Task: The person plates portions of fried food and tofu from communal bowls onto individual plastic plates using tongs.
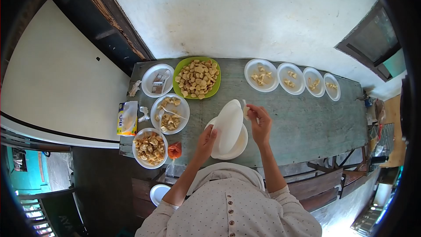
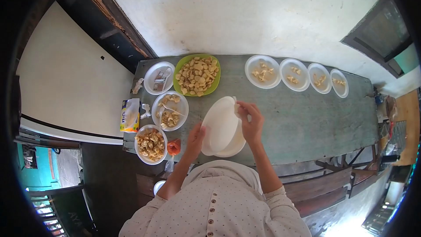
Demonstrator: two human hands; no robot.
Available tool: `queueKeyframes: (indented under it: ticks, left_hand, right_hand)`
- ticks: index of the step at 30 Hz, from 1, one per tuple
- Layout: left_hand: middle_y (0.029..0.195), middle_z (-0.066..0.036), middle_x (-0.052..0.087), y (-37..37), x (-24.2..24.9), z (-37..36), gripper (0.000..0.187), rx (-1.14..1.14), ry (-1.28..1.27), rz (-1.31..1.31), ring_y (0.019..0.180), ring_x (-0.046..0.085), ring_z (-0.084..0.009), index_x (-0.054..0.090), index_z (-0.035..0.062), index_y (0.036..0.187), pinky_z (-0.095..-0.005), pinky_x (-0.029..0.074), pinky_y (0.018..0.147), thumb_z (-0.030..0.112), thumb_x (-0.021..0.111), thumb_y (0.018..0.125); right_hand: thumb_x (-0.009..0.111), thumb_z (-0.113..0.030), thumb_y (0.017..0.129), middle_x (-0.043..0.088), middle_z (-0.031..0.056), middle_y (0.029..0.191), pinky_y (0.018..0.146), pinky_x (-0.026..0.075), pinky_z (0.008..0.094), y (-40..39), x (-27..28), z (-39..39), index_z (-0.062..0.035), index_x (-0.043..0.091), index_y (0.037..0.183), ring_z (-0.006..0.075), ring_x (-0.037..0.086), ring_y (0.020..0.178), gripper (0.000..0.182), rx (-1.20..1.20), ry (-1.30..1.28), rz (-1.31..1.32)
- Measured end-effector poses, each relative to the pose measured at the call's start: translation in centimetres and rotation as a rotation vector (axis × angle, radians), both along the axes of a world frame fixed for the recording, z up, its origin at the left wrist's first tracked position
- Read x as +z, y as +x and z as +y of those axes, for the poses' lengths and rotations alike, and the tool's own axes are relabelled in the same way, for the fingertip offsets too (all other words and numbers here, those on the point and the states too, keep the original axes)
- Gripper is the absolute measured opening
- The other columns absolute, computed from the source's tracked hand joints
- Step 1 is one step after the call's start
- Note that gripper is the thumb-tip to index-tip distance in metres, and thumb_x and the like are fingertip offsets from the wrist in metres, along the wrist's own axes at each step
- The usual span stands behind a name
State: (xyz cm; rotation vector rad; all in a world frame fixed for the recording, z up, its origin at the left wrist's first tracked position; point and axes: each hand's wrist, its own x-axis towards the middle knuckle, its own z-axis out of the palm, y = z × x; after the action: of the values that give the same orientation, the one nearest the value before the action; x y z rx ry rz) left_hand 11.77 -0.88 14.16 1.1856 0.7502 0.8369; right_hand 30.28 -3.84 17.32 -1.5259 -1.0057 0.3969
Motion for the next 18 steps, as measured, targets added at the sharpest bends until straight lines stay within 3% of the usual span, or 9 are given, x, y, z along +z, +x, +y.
queueKeyframes:
  ticks: [2, 10, 15, 16, 18]
  left_hand:
    - [0.081, -0.002, 0.054, 0.2, 0.6, -0.5, 0.037, 0.009, 0.037, 0.089, 0.073, 0.046, -0.0049, 0.05, -0.0021, 0.103, -0.0195, 0.038, 0.063, 0.032, 0.039, 0.093]
    - [0.078, -0.001, 0.053, 0.1, 0.7, -0.8, 0.034, 0.006, 0.06, 0.132, 0.071, 0.046, -0.0042, 0.052, 0.0001, 0.099, -0.0188, 0.038, 0.06, 0.031, 0.04, 0.093]
    - [0.078, -0.001, 0.053, 0.5, 0.2, -0.8, 0.033, 0.026, 0.012, 0.085, 0.069, 0.046, -0.0035, 0.052, 0.0004, 0.098, -0.0185, 0.038, 0.058, 0.031, 0.043, 0.092]
    - [0.078, -0.001, 0.053, 0.6, -0.1, -0.6, 0.032, 0.041, 0.016, 0.096, 0.07, 0.047, -0.0035, 0.052, 0.0008, 0.097, -0.0183, 0.038, 0.059, 0.031, 0.044, 0.092]
    - [0.078, -0.001, 0.054, 0.7, -0.2, -0.6, 0.031, 0.056, 0.019, 0.108, 0.071, 0.048, -0.0034, 0.052, 0.0011, 0.097, -0.0181, 0.039, 0.059, 0.031, 0.046, 0.091]
  right_hand:
    - [0.056, 0.0, 0.078, 0.058, 0.0087, 0.078, 0.062, 0.043, 0.0256, -0.8, 0.9, 0.4, -0.0035, 0.063, 0.094, 0.0151, 0.055, 0.066, 0.018, 0.062, -0.062, -0.056]
    - [0.057, 0.0, 0.077, 0.058, 0.0093, 0.083, 0.058, 0.044, 0.0262, -2.6, 1.1, 0.7, -0.0038, 0.064, 0.091, 0.018, 0.055, 0.069, 0.016, 0.149, -0.072, -0.189]
    - [0.057, 0.005, 0.075, 0.057, 0.0117, 0.083, 0.059, 0.046, 0.0295, -4.0, 0.8, 0.0, -0.0012, 0.063, 0.089, 0.0235, 0.058, 0.069, 0.016, 0.224, -0.045, -0.309]
    - [0.057, 0.0, 0.077, 0.057, 0.0138, 0.084, 0.063, 0.046, 0.0337, -4.6, 0.4, -0.3, -0.0001, 0.061, 0.087, 0.0305, 0.057, 0.073, 0.01, 0.276, -0.045, -0.259]
    - [0.057, 0.0, 0.077, 0.057, 0.0132, 0.084, 0.063, 0.046, 0.0334, -6.0, 0.7, -1.1, 0.0, 0.061, 0.087, 0.0298, 0.057, 0.073, 0.011, 0.3, -0.047, -0.214]
